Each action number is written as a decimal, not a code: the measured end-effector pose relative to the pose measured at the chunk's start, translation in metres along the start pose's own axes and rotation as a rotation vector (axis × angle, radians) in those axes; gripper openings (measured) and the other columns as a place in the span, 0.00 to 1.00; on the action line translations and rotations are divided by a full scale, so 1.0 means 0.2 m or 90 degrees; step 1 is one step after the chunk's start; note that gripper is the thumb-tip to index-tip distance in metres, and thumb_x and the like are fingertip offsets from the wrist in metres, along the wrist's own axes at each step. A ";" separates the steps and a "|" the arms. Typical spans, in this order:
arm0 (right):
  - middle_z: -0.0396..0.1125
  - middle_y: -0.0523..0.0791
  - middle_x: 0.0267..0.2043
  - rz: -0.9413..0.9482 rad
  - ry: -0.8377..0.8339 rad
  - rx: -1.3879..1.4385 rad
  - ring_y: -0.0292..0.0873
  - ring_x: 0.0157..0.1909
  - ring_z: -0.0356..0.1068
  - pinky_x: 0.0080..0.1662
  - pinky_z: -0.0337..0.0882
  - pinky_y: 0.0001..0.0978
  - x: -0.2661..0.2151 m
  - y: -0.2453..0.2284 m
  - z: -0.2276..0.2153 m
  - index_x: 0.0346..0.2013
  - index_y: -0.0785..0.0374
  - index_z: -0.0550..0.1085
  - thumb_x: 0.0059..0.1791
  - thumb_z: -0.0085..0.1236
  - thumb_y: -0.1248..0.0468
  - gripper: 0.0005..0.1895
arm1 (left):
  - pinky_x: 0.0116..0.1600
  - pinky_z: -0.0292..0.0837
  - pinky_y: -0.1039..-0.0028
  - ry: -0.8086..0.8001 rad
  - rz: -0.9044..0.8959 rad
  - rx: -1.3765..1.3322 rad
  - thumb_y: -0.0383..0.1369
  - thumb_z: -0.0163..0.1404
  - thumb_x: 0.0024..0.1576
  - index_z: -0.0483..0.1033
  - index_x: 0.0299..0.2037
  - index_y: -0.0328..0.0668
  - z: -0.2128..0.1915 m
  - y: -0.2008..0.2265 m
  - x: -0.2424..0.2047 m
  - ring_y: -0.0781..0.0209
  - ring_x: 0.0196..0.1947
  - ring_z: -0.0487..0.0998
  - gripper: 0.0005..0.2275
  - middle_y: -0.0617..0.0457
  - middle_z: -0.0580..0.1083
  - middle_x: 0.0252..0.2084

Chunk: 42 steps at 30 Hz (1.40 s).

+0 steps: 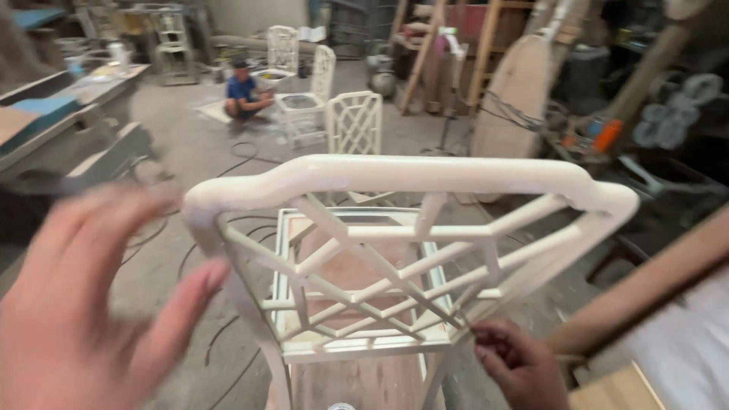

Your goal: Applying filler or touch-up paint to the joints of a decorative wooden chair frame using a small brush.

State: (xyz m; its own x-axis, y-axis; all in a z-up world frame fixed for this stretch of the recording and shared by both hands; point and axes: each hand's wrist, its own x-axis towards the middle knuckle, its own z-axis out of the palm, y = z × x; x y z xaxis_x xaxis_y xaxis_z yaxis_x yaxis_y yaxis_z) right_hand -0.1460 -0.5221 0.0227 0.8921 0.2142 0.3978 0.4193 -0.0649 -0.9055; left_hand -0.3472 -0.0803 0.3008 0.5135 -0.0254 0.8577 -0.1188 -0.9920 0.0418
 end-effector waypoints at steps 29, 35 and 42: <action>0.65 0.38 0.24 -0.281 0.152 -0.263 0.31 0.20 0.55 0.24 0.60 0.21 -0.57 -1.38 0.69 0.44 0.57 0.82 0.42 0.64 0.72 0.16 | 0.36 0.66 0.75 0.125 0.048 -0.407 0.34 0.54 0.56 0.78 0.36 0.36 -0.14 0.30 -0.27 0.59 0.28 0.71 0.08 0.49 0.70 0.31; 0.65 0.36 0.25 -0.281 0.089 -0.366 0.31 0.17 0.54 0.24 0.64 0.20 -0.66 -1.50 0.67 0.47 0.57 0.81 0.45 0.64 0.65 0.16 | 0.32 0.65 0.76 0.192 0.059 -0.461 0.34 0.54 0.53 0.77 0.33 0.32 -0.18 0.38 -0.34 0.60 0.25 0.69 0.09 0.48 0.72 0.28; 0.62 0.34 0.24 -0.304 0.122 -0.411 0.31 0.19 0.58 0.30 0.68 0.19 -0.72 -1.43 0.74 0.51 0.52 0.80 0.44 0.64 0.65 0.19 | 0.31 0.63 0.76 0.210 0.066 -0.467 0.35 0.54 0.53 0.77 0.32 0.33 -0.21 0.40 -0.37 0.60 0.24 0.68 0.10 0.48 0.73 0.29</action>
